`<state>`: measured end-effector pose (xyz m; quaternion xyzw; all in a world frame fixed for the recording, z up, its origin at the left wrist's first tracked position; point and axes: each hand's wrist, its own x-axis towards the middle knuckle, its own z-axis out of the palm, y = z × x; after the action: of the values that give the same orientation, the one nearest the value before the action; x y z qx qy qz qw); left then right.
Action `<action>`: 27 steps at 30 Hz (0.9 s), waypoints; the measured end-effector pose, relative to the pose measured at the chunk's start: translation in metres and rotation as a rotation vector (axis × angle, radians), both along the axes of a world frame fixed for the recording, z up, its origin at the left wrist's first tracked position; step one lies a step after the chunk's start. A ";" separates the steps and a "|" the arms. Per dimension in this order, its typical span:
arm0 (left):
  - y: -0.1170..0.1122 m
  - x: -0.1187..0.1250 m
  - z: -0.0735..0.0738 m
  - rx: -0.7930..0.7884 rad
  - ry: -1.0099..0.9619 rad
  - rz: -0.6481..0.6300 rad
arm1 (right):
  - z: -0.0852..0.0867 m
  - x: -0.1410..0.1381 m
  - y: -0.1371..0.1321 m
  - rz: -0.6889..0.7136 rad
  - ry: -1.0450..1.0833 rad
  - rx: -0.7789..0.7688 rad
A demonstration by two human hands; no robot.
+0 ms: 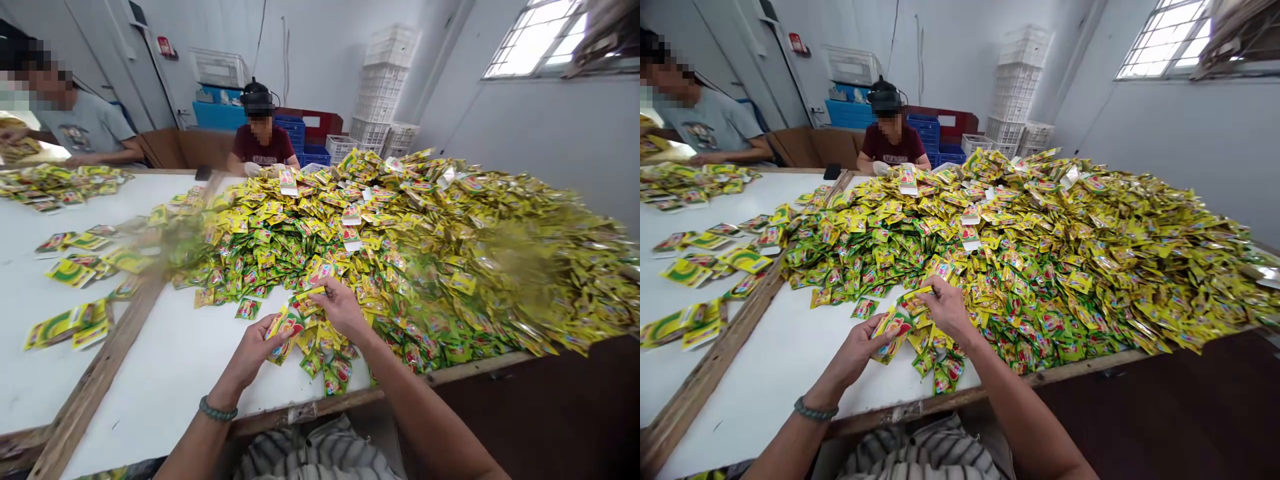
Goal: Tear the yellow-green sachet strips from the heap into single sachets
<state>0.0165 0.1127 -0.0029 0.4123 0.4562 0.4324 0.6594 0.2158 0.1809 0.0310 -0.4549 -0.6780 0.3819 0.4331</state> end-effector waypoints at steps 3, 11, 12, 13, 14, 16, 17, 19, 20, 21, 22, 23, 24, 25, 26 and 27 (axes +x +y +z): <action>-0.006 -0.005 0.000 0.011 0.011 -0.003 | -0.005 -0.002 0.000 0.120 -0.082 -0.050; -0.008 0.000 0.000 0.013 0.038 -0.064 | -0.004 -0.018 -0.010 0.103 -0.144 0.125; -0.007 0.000 0.000 0.003 0.022 -0.060 | -0.005 -0.021 -0.012 0.053 -0.134 0.143; -0.007 0.001 -0.001 -0.011 0.001 -0.056 | -0.007 -0.024 -0.015 0.001 -0.120 0.149; -0.007 0.001 -0.001 -0.026 -0.023 -0.052 | -0.009 -0.027 -0.018 -0.048 -0.106 0.146; -0.007 0.000 -0.002 -0.061 -0.080 -0.027 | -0.013 -0.031 -0.023 -0.095 -0.105 0.121; -0.007 -0.001 -0.003 -0.078 -0.108 -0.006 | -0.014 -0.032 -0.026 -0.083 -0.117 0.103; -0.008 -0.002 -0.003 -0.103 -0.136 0.049 | -0.014 -0.033 -0.032 -0.025 -0.129 0.064; -0.009 -0.003 -0.003 -0.105 -0.125 0.068 | -0.013 -0.033 -0.035 0.001 -0.124 0.052; -0.010 -0.004 -0.002 -0.096 -0.100 0.079 | -0.012 -0.033 -0.038 0.017 -0.118 0.047; -0.011 -0.004 -0.001 -0.075 -0.070 0.080 | -0.012 -0.032 -0.040 0.026 -0.117 0.048; -0.012 -0.004 0.000 -0.046 -0.040 0.073 | -0.011 -0.032 -0.043 0.022 -0.132 0.056; -0.013 -0.005 0.000 -0.016 -0.015 0.061 | -0.010 -0.033 -0.045 0.036 -0.179 0.061; -0.013 -0.005 0.001 0.009 0.001 0.044 | -0.010 -0.033 -0.046 0.070 -0.230 0.059; -0.014 -0.005 0.002 0.027 0.008 0.031 | -0.009 -0.034 -0.048 0.109 -0.262 0.042; -0.014 -0.005 0.002 0.037 0.012 0.020 | -0.009 -0.035 -0.049 0.156 -0.275 0.005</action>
<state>0.0113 0.0984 -0.0008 0.4225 0.4559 0.4451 0.6446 0.1803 0.1317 0.0224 -0.4475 -0.7652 0.3468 0.3064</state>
